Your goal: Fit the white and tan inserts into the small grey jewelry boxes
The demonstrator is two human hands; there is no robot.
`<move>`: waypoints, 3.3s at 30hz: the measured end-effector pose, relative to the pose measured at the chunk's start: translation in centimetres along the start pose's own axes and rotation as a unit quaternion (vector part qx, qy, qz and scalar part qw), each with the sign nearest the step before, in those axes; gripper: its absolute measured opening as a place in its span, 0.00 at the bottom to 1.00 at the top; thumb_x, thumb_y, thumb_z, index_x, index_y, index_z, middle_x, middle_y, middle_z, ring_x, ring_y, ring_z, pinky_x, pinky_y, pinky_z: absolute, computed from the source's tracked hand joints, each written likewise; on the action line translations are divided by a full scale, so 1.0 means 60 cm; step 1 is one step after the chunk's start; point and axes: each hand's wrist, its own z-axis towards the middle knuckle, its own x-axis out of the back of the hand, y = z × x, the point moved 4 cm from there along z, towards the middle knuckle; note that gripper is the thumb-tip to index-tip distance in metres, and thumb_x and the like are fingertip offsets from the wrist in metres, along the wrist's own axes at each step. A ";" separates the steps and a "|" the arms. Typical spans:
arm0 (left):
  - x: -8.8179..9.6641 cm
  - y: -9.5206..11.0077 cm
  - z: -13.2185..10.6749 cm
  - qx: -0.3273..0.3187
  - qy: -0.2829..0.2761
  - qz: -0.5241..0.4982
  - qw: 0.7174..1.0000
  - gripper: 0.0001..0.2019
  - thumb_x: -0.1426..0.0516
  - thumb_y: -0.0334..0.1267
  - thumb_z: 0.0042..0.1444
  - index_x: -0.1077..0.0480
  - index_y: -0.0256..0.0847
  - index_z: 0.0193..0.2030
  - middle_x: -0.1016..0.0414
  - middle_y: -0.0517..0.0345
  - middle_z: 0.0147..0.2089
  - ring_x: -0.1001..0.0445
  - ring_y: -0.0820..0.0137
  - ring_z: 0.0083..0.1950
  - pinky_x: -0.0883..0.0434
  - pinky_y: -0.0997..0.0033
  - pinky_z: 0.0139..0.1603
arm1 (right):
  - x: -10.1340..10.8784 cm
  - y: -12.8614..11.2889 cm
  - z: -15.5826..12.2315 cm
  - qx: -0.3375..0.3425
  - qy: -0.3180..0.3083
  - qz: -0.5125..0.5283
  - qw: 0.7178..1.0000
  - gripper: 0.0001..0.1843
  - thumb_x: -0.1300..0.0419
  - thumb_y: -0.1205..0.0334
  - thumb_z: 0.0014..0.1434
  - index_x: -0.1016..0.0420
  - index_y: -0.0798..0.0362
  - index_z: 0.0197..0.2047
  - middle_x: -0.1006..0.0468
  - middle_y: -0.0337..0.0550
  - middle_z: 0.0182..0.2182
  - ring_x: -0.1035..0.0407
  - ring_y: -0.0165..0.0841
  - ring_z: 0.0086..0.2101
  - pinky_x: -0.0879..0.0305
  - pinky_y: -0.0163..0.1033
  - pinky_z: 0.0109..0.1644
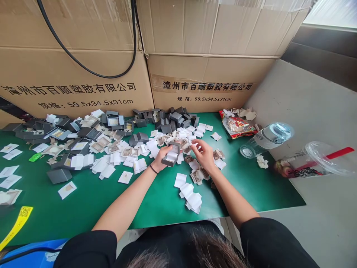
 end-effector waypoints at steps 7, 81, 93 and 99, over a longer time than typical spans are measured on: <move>0.000 -0.005 -0.003 0.005 -0.008 0.071 0.997 0.19 0.42 0.40 0.52 0.28 0.31 0.49 0.24 0.46 0.42 0.25 0.67 0.38 0.30 0.72 0.38 | -0.022 0.008 -0.009 0.054 -0.026 -0.090 0.994 0.13 0.44 0.58 0.58 0.28 0.50 0.46 0.25 0.45 0.39 0.33 0.36 0.36 0.35 0.40 0.40; -0.008 0.008 -0.006 0.059 0.030 -0.110 0.992 0.16 0.50 0.38 0.59 0.30 0.32 0.49 0.26 0.46 0.50 0.26 0.65 0.38 0.31 0.60 0.44 | -0.026 0.029 0.002 -0.112 -0.109 0.218 0.963 0.13 0.41 0.50 0.51 0.30 0.52 0.29 0.26 0.40 0.32 0.34 0.30 0.32 0.36 0.36 0.36; -0.007 0.009 -0.006 0.078 0.021 -0.100 0.992 0.21 0.53 0.42 0.60 0.31 0.28 0.51 0.24 0.44 0.41 0.27 0.63 0.37 0.32 0.62 0.43 | -0.033 0.030 -0.002 -0.104 -0.143 0.198 0.964 0.14 0.42 0.50 0.52 0.32 0.53 0.28 0.26 0.41 0.32 0.33 0.30 0.32 0.36 0.36 0.37; -0.006 0.010 -0.006 0.081 0.008 -0.096 0.992 0.21 0.53 0.43 0.60 0.29 0.29 0.49 0.24 0.47 0.34 0.28 0.66 0.33 0.32 0.65 0.38 | -0.039 0.026 -0.006 -0.124 -0.152 0.246 0.949 0.14 0.40 0.51 0.51 0.35 0.53 0.29 0.31 0.36 0.25 0.38 0.27 0.26 0.39 0.34 0.30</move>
